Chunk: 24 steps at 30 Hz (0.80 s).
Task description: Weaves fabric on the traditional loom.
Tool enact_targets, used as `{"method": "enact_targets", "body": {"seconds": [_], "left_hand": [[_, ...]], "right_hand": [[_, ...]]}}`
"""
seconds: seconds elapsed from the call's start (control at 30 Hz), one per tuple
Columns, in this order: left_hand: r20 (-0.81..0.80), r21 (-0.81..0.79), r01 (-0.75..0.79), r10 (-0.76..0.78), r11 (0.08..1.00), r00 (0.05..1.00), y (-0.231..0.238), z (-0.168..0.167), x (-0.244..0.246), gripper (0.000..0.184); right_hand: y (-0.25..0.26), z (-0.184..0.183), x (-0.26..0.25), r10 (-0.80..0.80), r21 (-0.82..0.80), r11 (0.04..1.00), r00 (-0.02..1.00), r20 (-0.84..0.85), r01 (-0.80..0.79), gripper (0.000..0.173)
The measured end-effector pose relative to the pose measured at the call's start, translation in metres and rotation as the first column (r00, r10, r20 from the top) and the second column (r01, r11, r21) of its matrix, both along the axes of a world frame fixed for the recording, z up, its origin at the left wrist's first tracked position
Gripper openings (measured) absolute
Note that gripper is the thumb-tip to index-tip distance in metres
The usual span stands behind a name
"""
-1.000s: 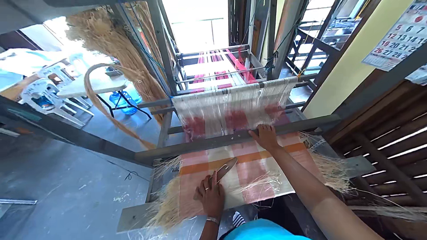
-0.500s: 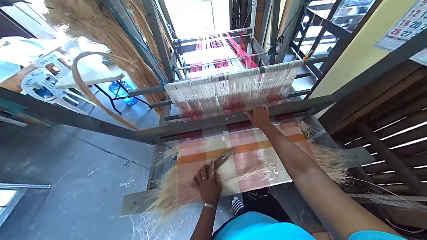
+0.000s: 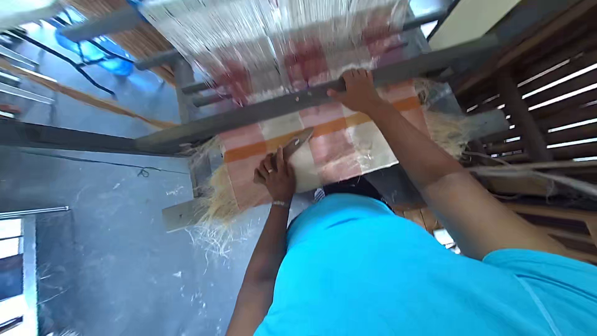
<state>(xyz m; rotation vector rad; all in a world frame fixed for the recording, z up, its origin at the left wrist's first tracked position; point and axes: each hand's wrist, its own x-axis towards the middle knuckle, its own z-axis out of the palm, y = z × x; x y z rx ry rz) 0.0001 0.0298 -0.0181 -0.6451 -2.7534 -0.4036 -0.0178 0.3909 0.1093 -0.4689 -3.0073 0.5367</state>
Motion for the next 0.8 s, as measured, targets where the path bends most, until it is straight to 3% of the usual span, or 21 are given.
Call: {"method": "enact_targets", "body": {"seconds": [0.27,0.37,0.47,0.53,0.67,0.8], "left_hand": [[-0.063,-0.024,0.032,-0.033,0.999,0.997,0.040,0.006,-0.056,0.050],[-0.042,-0.042,0.025,-0.027,0.999,0.999,0.041,0.007,-0.059,0.050],[-0.038,-0.040,0.020,-0.022,0.999,0.999,0.042,0.009,-0.060,0.050],[-0.032,-0.026,0.030,-0.030,0.999,0.999,0.041,0.009,-0.059,0.050],[-0.046,-0.001,0.060,-0.060,0.998,0.997,0.041,0.015,-0.060,0.049],[-0.011,-0.002,0.088,-0.088,0.996,0.996,0.039,0.019,-0.061,0.050]], "right_hand": [[0.009,-0.011,-0.003,0.057,-0.024,0.998,0.987,-0.148,-0.061,0.081],[0.018,-0.010,0.007,0.121,-0.163,0.972,0.952,-0.282,-0.172,0.059],[0.018,-0.002,0.041,0.043,-0.324,0.920,0.880,-0.473,-0.219,0.040],[0.015,-0.007,0.078,-0.030,-0.338,0.932,0.900,-0.434,-0.132,0.031],[0.016,-0.044,0.144,-0.072,-0.418,0.908,0.981,-0.180,-0.010,0.030],[0.002,-0.071,0.165,-0.107,-0.512,0.859,0.983,-0.152,0.015,0.030]]}}
